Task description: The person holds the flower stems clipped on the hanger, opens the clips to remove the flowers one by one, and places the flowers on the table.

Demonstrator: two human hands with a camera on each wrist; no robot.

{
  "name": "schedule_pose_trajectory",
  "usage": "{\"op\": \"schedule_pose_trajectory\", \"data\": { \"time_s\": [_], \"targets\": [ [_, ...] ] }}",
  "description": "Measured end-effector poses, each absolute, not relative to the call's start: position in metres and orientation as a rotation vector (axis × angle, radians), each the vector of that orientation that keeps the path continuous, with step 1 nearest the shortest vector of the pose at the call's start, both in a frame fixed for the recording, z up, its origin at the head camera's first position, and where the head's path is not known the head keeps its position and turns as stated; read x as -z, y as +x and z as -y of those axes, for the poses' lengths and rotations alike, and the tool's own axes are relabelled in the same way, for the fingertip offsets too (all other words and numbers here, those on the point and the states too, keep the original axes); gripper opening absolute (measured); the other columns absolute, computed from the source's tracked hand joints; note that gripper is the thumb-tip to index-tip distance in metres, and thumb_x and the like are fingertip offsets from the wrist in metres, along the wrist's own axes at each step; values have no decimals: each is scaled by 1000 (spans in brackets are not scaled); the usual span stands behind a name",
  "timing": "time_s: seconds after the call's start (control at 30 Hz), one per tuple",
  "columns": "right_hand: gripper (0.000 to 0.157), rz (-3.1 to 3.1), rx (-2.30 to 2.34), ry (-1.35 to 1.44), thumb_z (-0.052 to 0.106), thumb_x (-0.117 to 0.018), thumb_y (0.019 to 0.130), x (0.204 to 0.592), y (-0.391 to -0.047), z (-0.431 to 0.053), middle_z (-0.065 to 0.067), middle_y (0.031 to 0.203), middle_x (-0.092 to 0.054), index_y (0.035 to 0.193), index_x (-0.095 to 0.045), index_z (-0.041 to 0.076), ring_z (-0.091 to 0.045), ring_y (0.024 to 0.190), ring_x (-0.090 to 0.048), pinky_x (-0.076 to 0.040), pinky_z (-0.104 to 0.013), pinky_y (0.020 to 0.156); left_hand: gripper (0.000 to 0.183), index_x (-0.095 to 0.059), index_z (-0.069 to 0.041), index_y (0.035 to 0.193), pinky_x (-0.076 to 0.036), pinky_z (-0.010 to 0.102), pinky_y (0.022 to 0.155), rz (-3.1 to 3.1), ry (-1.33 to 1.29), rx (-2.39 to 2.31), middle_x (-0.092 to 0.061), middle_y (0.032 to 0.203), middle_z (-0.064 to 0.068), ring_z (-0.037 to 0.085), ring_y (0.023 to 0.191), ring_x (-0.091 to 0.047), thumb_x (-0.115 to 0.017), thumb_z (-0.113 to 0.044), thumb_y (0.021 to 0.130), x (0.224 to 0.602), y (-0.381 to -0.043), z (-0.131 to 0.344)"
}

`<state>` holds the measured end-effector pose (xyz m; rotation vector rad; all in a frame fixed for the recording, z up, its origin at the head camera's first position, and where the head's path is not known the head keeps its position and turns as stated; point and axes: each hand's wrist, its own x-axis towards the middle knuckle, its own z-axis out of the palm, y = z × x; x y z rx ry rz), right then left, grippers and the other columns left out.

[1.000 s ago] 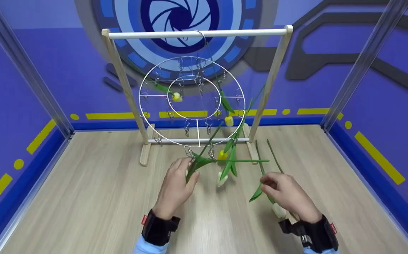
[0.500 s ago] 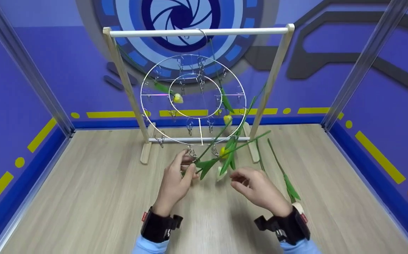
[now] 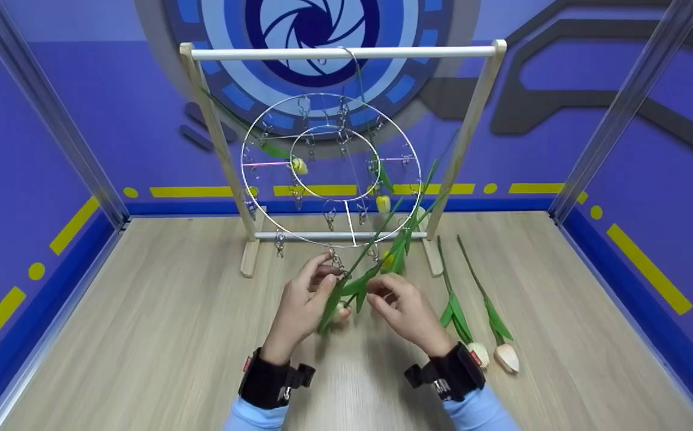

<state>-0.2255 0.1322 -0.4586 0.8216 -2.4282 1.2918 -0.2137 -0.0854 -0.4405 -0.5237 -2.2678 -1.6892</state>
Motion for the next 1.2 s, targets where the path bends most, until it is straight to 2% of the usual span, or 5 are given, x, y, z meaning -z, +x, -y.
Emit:
{"op": "schedule_pose_trajectory", "data": {
  "time_s": [0.3, 0.57, 0.77, 1.07, 1.2],
  "targets": [
    [18, 2354, -1467, 834, 6, -71, 96, 478, -231, -116, -9, 101, -73, 113, -71, 2, -22, 84, -70, -60, -31, 73, 37, -52, 6, 142, -54, 34, 96, 2253, -574, 1845, -69, 121, 21, 41, 110, -68, -51, -6, 107, 440, -212, 83],
    [13, 2295, -1621, 852, 3, -71, 96, 483, -230, -109, -10, 97, -73, 108, -70, 1, -25, 81, -70, -61, -33, 71, 35, -54, 5, 140, -54, 50, 98, 2214, -614, 1987, -67, 122, 25, 40, 108, -67, -50, -7, 108, 438, -210, 80],
    [9, 2301, -1755, 833, 4, -70, 97, 483, -232, -109, -14, 97, -73, 104, -67, -1, -31, 82, -71, -60, -28, 74, 34, -55, 4, 139, -56, 40, 96, 2232, -595, 2001, -67, 121, 23, 36, 107, -68, -50, -8, 108, 438, -209, 79],
    [7, 2283, -1875, 765, -4, -66, 93, 480, -233, -114, -18, 95, -71, 97, -61, -6, -12, 81, -66, -58, -25, 74, 32, -58, 5, 135, -56, 33, 93, 2221, -579, 1986, -65, 125, 23, 40, 112, -65, -54, -9, 106, 434, -210, 78],
    [9, 2308, -1840, 743, -5, -66, 93, 476, -231, -118, -16, 96, -70, 99, -61, -8, -12, 85, -66, -57, -24, 78, 31, -59, 6, 132, -55, 29, 93, 2206, -576, 1981, -63, 127, 25, 41, 115, -64, -56, -9, 105, 433, -210, 77]
  ]
}}
